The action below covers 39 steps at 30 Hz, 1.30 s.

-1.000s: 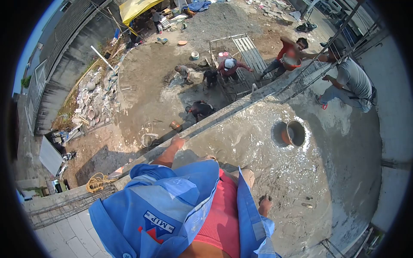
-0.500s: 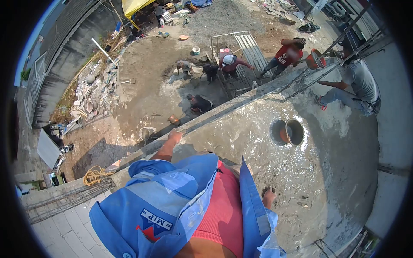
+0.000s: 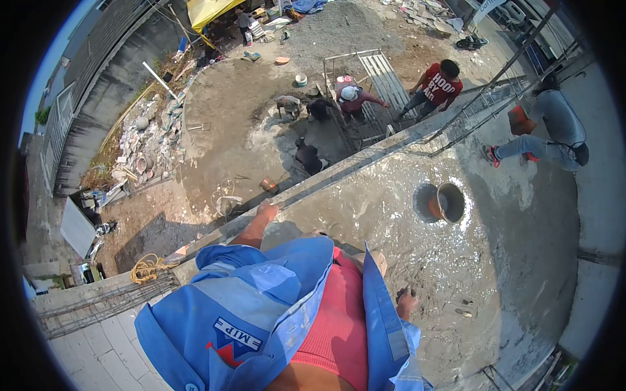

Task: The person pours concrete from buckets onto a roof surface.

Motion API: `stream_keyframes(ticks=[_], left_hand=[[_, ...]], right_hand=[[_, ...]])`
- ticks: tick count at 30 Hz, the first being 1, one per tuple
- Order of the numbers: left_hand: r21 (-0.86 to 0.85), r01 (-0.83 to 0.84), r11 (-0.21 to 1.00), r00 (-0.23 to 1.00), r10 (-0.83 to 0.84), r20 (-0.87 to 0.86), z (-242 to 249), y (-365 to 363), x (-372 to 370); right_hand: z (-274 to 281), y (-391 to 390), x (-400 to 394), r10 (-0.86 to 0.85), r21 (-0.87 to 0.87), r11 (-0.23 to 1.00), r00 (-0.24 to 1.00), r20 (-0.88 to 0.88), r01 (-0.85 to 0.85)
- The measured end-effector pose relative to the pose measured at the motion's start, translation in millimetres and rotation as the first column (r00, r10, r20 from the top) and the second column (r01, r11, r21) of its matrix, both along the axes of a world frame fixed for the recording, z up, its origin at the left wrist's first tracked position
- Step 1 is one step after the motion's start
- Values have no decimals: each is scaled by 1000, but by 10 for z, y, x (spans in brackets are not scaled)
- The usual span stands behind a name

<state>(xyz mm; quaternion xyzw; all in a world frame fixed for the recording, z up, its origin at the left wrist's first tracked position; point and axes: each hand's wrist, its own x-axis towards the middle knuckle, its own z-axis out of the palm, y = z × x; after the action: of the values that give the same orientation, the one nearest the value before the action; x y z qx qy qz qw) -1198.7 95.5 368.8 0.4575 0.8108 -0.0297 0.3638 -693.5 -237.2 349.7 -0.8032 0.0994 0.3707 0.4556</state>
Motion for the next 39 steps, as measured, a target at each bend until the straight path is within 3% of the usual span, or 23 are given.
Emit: stream_keyframes(ticks=[3, 8, 10, 17, 19, 26, 28, 29, 34, 35, 38, 39], left_hand=[[7, 13, 1000, 1000, -12, -22, -84, 21, -7], [-13, 47, 999, 999, -47, -5, 172, 44, 100], [-62, 75, 995, 997, -74, 21, 216, 58, 116], [17, 60, 998, 998, -60, 7, 203, -43, 135], [35, 108, 994, 992, -105, -72, 156, -73, 121], [-12, 119, 993, 991, -119, -54, 281, -69, 117], [20, 183, 983, 976, -180, -123, 295, -62, 123], [19, 186, 982, 976, -183, -122, 322, -49, 131], [-52, 202, 978, 973, -206, -108, 319, 35, 148], [-15, 141, 990, 987, -141, -78, 314, 21, 135], [-23, 101, 995, 993, -102, -59, 77, 45, 43], [-4, 158, 988, 987, -157, 9, -452, 42, -203]], right_hand=[[-30, -102, -17, 12, 1, 1000, 1000, -21, -12], [-27, -109, -43, 13, -13, 1000, 1000, 17, -13], [-72, -125, 9, 100, -151, 984, 995, 1, -98], [-160, -115, -1, 61, -59, 996, 998, 27, -59], [-122, -71, -28, 63, -52, 997, 997, 34, -61], [-32, -38, -121, -13, 21, 1000, 1000, 20, 13], [321, 91, -205, 211, -82, 976, 970, 121, -202], [304, 96, -202, 208, -82, 976, 971, 121, -199], [192, 23, -218, 512, -286, 853, 806, 297, -437], [177, -28, -251, 488, -299, 864, 820, 298, -406], [285, 137, -335, 24, -94, 995, 997, 76, -17], [297, 150, -341, 80, -181, 982, 991, 111, -59]])
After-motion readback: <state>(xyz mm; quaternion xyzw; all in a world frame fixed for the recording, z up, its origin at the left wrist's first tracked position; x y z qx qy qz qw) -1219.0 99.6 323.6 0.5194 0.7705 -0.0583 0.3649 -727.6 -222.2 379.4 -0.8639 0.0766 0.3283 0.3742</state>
